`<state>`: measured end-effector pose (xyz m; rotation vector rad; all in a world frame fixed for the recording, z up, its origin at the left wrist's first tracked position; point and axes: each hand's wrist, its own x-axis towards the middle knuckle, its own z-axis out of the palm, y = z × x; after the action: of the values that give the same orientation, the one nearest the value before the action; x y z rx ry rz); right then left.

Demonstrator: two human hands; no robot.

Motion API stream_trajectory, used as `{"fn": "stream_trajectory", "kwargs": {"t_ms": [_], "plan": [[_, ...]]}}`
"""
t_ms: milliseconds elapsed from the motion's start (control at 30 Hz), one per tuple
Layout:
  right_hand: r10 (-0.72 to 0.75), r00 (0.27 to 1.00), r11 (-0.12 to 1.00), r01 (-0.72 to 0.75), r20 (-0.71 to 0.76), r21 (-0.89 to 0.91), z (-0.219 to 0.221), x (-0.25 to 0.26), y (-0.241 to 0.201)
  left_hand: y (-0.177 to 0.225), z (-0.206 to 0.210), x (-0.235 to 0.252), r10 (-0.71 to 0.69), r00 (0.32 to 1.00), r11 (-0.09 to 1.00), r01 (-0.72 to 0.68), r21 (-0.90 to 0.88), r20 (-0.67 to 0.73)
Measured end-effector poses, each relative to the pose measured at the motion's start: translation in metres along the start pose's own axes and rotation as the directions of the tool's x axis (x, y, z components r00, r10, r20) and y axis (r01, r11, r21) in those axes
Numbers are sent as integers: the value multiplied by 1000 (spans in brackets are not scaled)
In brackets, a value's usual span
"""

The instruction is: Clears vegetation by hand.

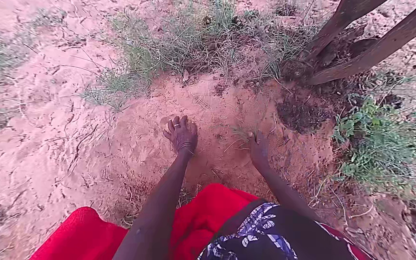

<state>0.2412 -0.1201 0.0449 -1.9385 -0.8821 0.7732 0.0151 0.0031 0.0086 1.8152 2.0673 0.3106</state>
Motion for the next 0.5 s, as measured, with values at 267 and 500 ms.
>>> {"fn": "stream_trajectory", "kwargs": {"t_ms": [267,500], "plan": [[-100,994,956,86,-36,-279,-80,100,-77,0,0,-1,-16,1000,1000,16,12,17],[-163,986,496,56,-29,-866,-46,205,-109,1,0,-1,-29,1000,999,29,24,4]]}}
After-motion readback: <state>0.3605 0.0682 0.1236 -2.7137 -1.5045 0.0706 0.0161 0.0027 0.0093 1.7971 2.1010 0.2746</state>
